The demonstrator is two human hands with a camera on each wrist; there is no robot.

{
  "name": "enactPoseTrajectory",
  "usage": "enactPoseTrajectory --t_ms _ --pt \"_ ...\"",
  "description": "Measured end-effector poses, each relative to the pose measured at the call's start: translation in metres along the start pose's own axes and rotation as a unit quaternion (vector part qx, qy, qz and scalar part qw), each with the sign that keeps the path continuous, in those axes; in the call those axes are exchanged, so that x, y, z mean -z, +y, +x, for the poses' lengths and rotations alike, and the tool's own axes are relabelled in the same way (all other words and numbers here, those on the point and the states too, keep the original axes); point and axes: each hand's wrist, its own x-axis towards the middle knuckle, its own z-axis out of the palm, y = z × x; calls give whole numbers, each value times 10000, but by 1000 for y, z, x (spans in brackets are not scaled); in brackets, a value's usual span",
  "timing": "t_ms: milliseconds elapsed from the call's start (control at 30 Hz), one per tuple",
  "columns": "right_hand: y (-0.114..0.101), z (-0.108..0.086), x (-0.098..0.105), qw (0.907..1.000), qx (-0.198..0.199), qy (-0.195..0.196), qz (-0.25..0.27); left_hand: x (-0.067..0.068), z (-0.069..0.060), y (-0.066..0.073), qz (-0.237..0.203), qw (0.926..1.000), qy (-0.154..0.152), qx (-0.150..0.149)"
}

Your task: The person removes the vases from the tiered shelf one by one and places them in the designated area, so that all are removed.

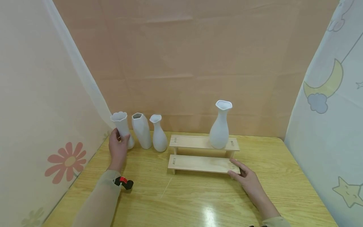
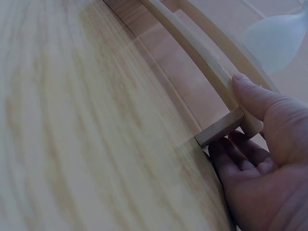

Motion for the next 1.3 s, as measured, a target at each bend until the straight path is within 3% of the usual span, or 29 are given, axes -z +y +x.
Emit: enactPoseTrajectory --t_ms 267,533,1033,1300 --pt "-2 -2 -2 10000 17 5 -12 -3 1 2 -82 9999 -53 -24" --pt "-3 -1 -2 10000 -8 22 -12 -5 1 -9 -60 9997 -153 195" --pt "-4 -2 -2 10000 -8 29 -12 -8 5 -14 37 9998 -165 -117" --pt "-4 -2 -2 10000 -51 14 -38 -5 0 -12 85 9999 -81 -68"
